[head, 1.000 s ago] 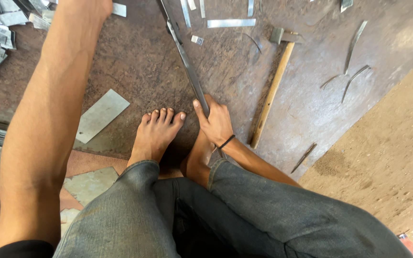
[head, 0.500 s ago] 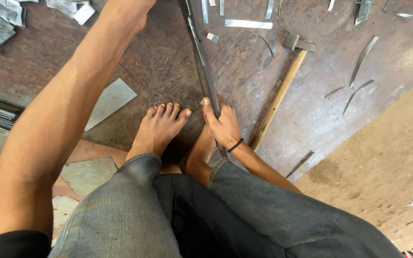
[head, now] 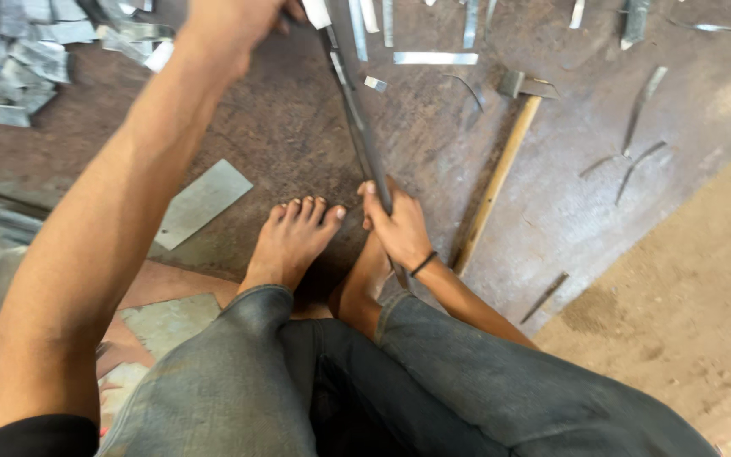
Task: The person sits on the floor at a low metal board and cuts galvanized sheet offcuts into small strips using large hand shears, placing finished pieces onto a pile. They occasionally pick up and reposition pieces and use a small hammer lying nearby to adjust the work.
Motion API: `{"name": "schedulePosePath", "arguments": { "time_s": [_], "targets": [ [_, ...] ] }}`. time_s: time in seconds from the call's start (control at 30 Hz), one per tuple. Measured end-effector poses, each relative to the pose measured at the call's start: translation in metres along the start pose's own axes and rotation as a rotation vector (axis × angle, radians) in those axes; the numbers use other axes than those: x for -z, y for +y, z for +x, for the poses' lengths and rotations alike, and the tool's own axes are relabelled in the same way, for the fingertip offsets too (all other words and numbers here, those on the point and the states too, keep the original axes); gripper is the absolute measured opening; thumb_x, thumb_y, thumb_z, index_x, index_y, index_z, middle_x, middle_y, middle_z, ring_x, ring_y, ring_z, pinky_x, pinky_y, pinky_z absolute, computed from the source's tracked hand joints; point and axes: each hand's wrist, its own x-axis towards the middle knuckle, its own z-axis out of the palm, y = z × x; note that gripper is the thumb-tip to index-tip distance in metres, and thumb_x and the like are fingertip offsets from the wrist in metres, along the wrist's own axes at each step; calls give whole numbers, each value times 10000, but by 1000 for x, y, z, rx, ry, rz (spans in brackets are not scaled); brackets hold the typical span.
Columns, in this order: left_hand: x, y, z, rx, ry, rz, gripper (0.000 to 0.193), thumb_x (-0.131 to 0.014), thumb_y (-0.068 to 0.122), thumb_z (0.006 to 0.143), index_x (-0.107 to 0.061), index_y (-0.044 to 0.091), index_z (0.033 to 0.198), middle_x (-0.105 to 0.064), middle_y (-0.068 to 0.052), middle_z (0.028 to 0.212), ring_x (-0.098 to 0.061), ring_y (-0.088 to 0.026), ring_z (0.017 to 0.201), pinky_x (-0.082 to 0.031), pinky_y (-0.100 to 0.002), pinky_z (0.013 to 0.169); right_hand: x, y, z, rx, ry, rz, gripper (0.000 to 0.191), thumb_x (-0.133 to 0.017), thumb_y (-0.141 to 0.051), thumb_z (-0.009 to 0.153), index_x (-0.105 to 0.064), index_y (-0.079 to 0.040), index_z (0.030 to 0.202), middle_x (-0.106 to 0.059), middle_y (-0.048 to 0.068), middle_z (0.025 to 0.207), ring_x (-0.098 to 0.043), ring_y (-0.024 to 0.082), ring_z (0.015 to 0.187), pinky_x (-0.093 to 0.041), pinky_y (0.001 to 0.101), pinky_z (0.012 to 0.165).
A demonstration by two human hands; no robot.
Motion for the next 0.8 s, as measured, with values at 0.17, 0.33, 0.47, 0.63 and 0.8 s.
{"name": "schedulePosePath", "arguments": {
  "time_s": [0.17, 0.33, 0.47, 0.63, 0.8],
  "targets": [
    [-2, 2, -12, -31, 12, 61, 241, -590, 123, 996, -726, 73, 804, -740, -7, 745, -706, -95, 646, -520, -262, 526, -3, -1, 0, 102, 61, -106, 392, -525, -376, 1045, -677, -20, 986, -674, 129, 698, -709, 284, 641, -541, 409, 627],
    [-3, 10, -14, -22, 45, 79, 245, -641, 133, 982, -722, 54, 764, -693, -9, 702, -649, -87, 619, -504, -266, 513, -7, 2, 4, 89, 85, -173, 424, -525, -393, 1061, -669, -17, 927, -672, 119, 686, -709, 280, 650, -541, 404, 636],
    [-6, 17, -17, 33, 40, 65, 220, -674, 123, 959, -726, 76, 750, -699, 5, 697, -622, -71, 584, -500, -260, 487, -1, 4, 4, 19, 20, -43, 413, -524, -400, 1049, -655, -25, 936, -639, 72, 633, -693, 196, 597, -547, 354, 591],
    [-13, 9, -40, -3, 9, -13, 172, -686, 145, 1003, -670, 77, 845, -738, -17, 707, -604, -64, 535, -497, -252, 434, -3, 4, 3, -26, -64, 166, 399, -512, -406, 1067, -658, -38, 1010, -615, -4, 676, -617, 83, 612, -533, 289, 578],
    [-14, 2, -31, 69, -16, -31, 182, -704, 151, 1012, -677, 67, 853, -749, -34, 733, -583, -60, 553, -512, -256, 435, -8, 10, 5, -18, 41, -25, 443, -535, -407, 1058, -659, -18, 886, -606, 39, 587, -602, 133, 513, -500, 325, 505]
  ]
}}
